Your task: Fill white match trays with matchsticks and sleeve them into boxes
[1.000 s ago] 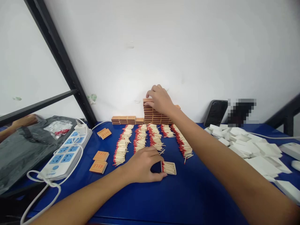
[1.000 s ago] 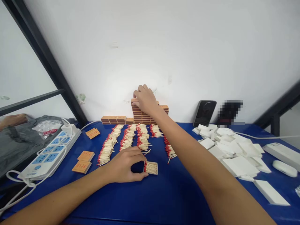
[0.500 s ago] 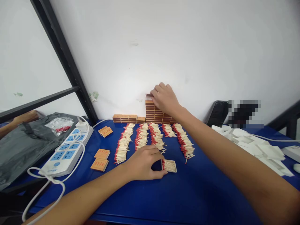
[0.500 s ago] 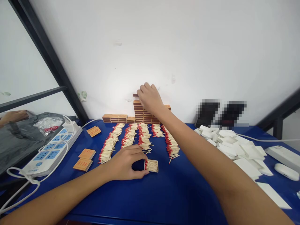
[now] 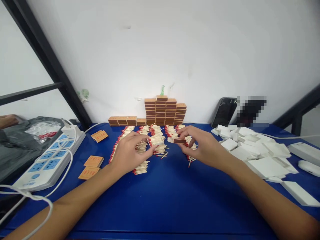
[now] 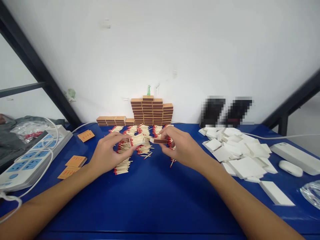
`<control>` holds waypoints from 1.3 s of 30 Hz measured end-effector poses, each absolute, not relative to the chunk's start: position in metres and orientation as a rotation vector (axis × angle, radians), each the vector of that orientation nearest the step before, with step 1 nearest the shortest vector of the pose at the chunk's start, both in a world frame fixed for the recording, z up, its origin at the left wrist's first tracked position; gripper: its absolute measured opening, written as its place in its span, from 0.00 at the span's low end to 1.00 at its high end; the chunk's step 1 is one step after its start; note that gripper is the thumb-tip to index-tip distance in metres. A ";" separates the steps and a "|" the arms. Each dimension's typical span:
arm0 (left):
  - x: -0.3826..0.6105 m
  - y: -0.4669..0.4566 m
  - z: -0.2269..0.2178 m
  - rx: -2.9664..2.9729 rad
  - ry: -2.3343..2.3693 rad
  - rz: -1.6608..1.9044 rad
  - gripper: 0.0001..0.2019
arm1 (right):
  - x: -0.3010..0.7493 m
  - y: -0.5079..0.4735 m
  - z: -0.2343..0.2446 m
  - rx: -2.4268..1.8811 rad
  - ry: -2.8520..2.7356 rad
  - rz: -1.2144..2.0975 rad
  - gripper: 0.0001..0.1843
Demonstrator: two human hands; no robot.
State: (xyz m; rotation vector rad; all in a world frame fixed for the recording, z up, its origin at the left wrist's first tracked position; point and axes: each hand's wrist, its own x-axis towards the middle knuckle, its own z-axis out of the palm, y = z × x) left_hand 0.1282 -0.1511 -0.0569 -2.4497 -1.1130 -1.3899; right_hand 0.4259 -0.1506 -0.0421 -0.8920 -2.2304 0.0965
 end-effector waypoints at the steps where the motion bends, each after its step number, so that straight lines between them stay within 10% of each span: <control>1: 0.128 -0.152 -0.056 -2.459 -1.134 -1.395 0.13 | 0.424 -0.150 -0.045 -0.886 -2.230 0.088 0.09; 39: 0.130 -0.159 -0.043 -2.748 -1.324 -1.571 0.12 | 0.400 -0.164 -0.045 -0.686 -2.036 -0.335 0.12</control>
